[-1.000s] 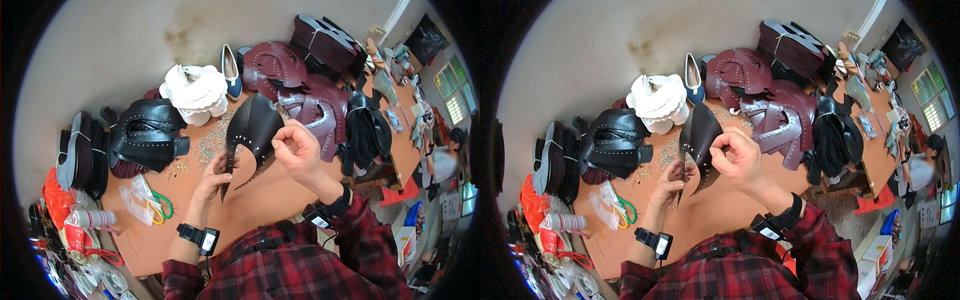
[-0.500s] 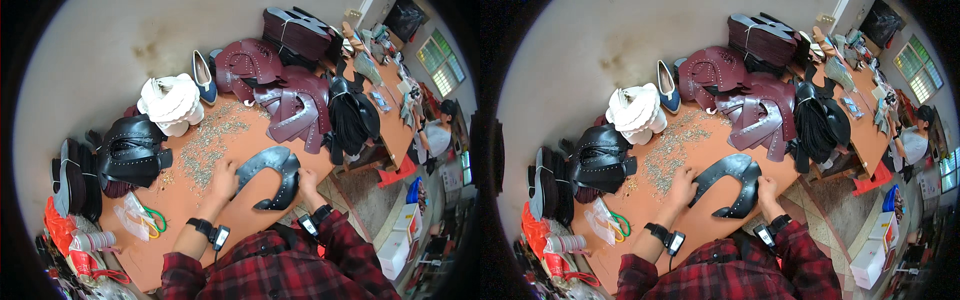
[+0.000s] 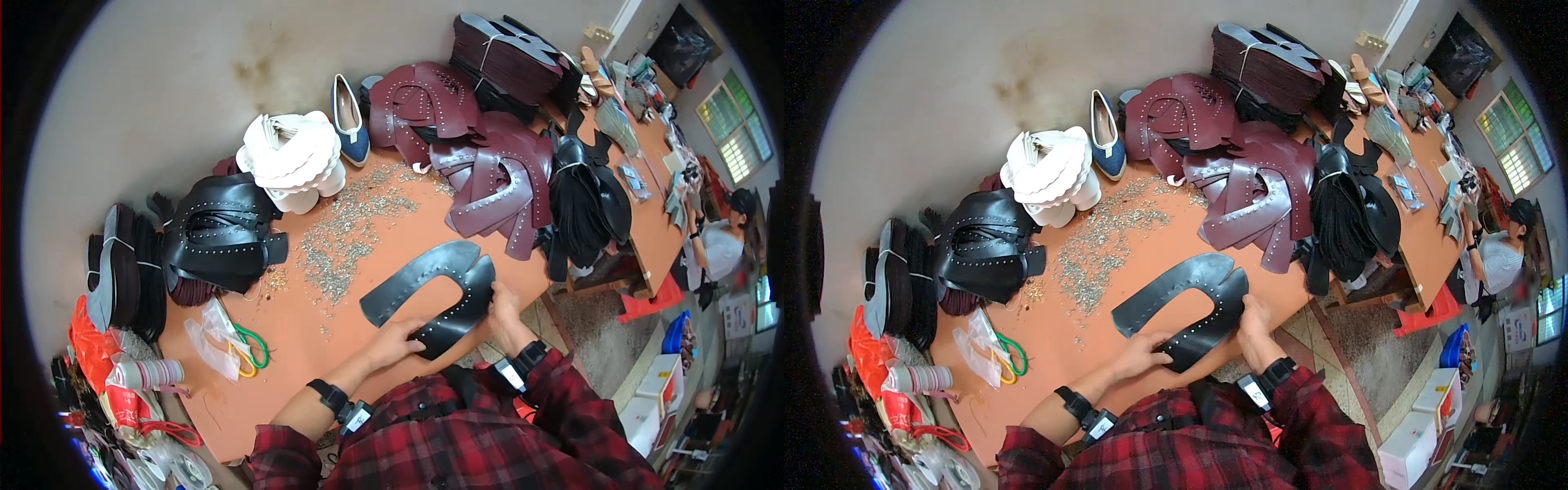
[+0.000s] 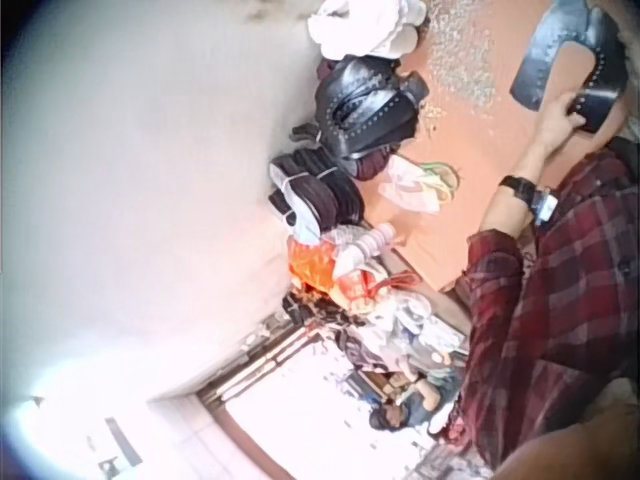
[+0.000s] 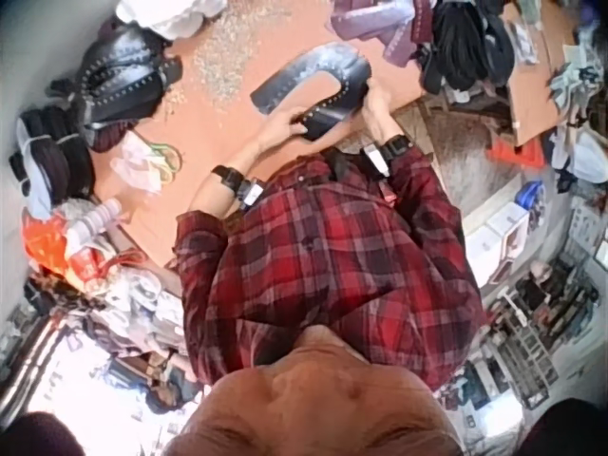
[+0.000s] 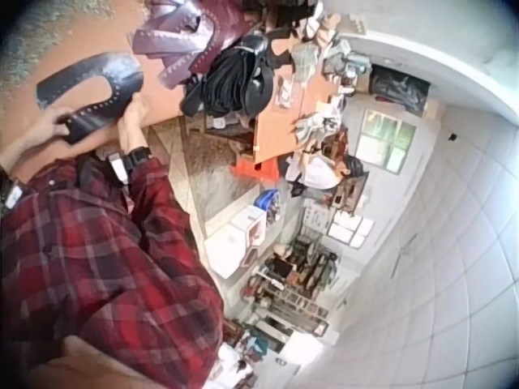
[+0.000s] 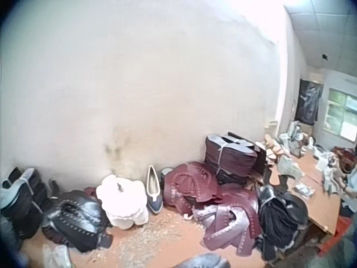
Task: Sorting, inspecting, and organizing various leather shoe components and decorative elements in a factory setting.
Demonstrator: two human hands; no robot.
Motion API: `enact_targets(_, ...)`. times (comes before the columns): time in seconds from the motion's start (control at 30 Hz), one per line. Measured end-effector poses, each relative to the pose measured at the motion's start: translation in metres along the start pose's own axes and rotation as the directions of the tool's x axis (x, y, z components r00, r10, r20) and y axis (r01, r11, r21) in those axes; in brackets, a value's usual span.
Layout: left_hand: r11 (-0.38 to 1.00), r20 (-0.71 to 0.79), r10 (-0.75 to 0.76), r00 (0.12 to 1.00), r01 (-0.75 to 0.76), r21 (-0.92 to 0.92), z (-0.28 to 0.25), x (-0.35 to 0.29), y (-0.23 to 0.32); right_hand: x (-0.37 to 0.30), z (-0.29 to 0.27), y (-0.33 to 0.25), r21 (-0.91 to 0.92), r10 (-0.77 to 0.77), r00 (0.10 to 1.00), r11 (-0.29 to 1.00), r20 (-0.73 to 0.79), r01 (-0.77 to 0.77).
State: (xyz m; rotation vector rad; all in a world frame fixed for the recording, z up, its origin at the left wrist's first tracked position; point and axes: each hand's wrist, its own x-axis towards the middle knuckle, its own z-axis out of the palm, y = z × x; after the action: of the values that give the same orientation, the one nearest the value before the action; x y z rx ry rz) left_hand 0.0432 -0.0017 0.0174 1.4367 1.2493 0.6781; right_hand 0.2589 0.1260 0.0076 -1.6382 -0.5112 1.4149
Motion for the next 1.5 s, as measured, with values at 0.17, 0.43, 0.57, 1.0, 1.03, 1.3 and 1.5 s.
enact_targets(0.17, 0.842, 0.156, -0.403, 0.902, 0.432, -0.323, -0.026, -0.027, -0.021, -0.001, -0.014, -0.006, -0.369, -0.278, 0.956, 0.881, 0.097, 0.294)
enact_targets(0.43, 0.946, -0.335, -0.172, 0.926, 0.25, 0.205, -0.041, -0.022, -0.006, 0.007, 0.041, -0.008, -0.399, -0.516, 0.436, 0.188, 0.737, 0.897)
enact_targets(0.57, 0.947, -0.383, -0.219, 0.897, 0.291, 0.138, -0.04, -0.023, -0.005, 0.014, 0.069, -0.009, -0.242, -0.421, 0.18, -0.099, 0.889, 0.965)
enact_targets(1.0, 0.952, -0.508, -0.214, 0.835, 0.294, 0.083, -0.034, -0.021, -0.012, 0.013, 0.07, -0.008, -0.147, -0.309, 0.099, -0.136, 0.946, 0.98)
enact_targets(1.03, 0.952, -0.506, -0.219, 0.834, 0.297, 0.079, -0.033, -0.021, -0.012, 0.014, 0.07, -0.007, -0.148, -0.305, 0.101, -0.134, 0.947, 0.98)
enact_targets(1.3, 0.948, -0.548, -0.168, 0.819, 0.287, 0.138, -0.032, -0.021, -0.009, 0.018, 0.073, -0.001, -0.244, -0.364, 0.207, -0.058, 0.908, 0.968)
enact_targets(1.5, 0.949, -0.552, -0.148, 0.82, 0.274, 0.154, -0.032, -0.022, -0.01, 0.016, 0.075, -0.003, -0.181, -0.289, 0.131, -0.153, 0.948, 0.971)
